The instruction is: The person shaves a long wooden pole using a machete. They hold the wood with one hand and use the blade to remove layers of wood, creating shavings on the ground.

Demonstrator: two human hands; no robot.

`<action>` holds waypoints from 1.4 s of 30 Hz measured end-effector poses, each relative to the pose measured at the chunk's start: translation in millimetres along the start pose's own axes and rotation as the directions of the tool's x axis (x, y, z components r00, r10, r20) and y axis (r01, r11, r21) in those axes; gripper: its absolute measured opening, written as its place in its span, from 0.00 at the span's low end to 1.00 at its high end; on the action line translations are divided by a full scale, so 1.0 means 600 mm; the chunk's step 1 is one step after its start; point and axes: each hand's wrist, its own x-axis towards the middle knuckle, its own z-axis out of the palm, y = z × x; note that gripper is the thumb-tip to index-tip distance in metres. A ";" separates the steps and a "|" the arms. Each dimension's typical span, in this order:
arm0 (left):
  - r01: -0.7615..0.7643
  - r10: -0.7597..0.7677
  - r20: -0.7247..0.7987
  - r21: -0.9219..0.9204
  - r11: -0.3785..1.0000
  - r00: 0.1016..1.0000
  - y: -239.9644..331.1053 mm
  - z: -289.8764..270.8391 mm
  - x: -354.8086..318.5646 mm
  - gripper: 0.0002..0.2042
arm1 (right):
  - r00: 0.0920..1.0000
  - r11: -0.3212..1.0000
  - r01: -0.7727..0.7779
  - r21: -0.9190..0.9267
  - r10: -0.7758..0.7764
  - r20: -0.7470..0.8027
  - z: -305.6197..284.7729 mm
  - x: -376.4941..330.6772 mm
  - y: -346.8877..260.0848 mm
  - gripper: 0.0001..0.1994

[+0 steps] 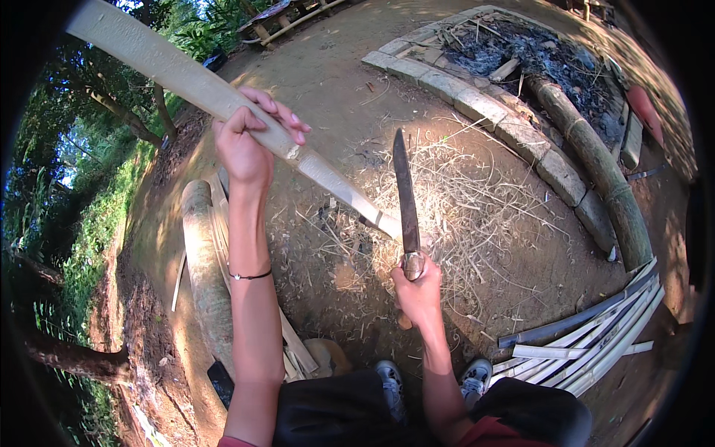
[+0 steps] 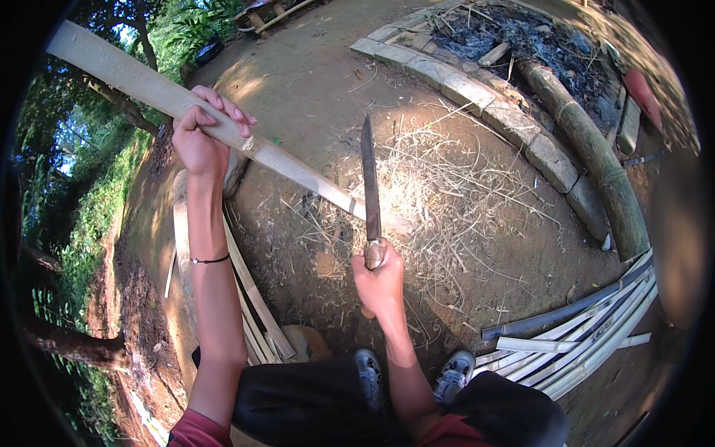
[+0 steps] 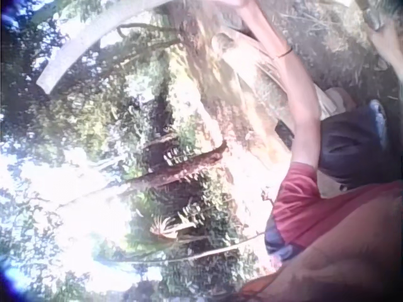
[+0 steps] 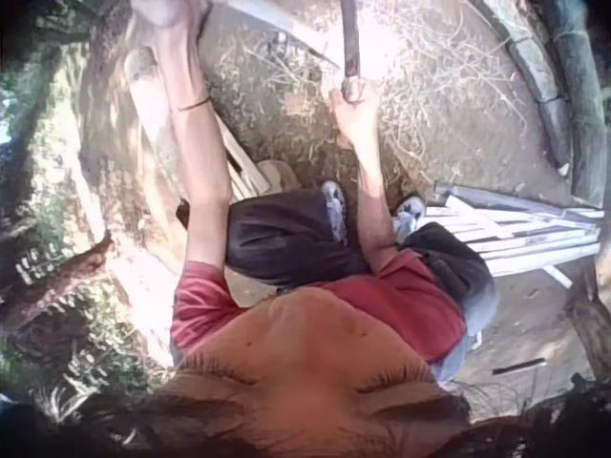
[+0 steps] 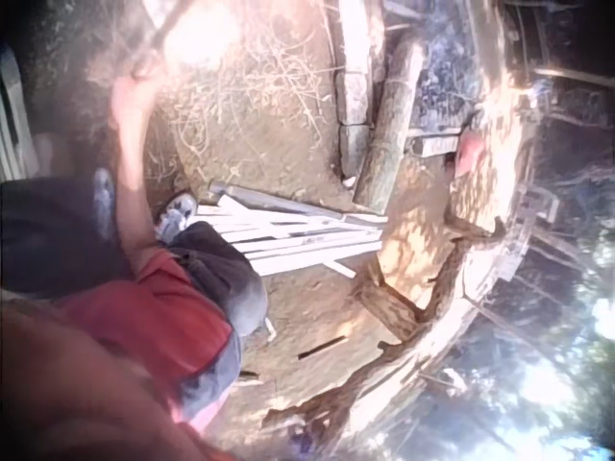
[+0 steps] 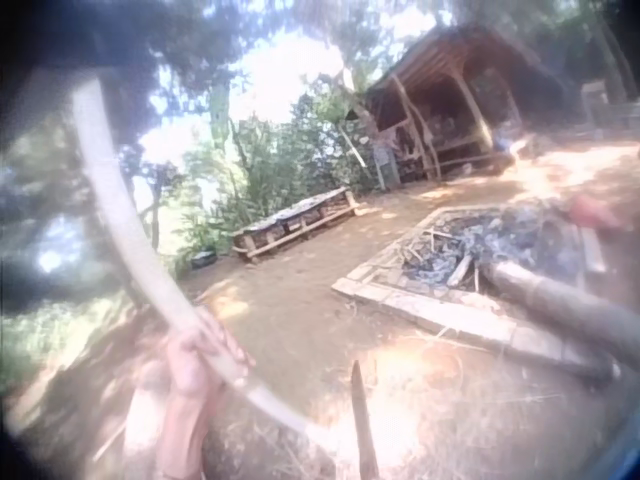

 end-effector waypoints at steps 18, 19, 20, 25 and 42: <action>-0.087 0.086 -0.012 -0.080 0.993 0.996 -0.008 0.016 -0.001 0.08 | 0.949 0.928 0.292 -0.233 -0.251 0.189 0.080 -0.079 -0.209 0.07; -0.096 0.094 -0.026 -0.102 0.990 0.995 -0.012 0.025 0.003 0.08 | 0.958 0.928 0.266 -0.259 -0.226 0.175 0.080 -0.075 -0.218 0.08; -0.104 0.100 -0.041 -0.122 0.987 0.994 -0.015 0.034 0.005 0.08 | 0.966 0.929 0.240 -0.282 -0.200 0.161 0.081 -0.073 -0.225 0.08; -0.003 -0.017 -0.099 -0.198 0.980 0.995 -0.017 0.061 0.011 0.05 | 0.988 0.923 0.138 -0.359 -0.104 0.114 0.049 -0.033 -0.132 0.11; -0.026 0.013 -0.099 -0.140 0.990 0.995 -0.018 0.060 -0.004 0.01 | 0.977 0.989 -0.144 0.019 0.140 0.160 0.055 -0.060 -0.192 0.20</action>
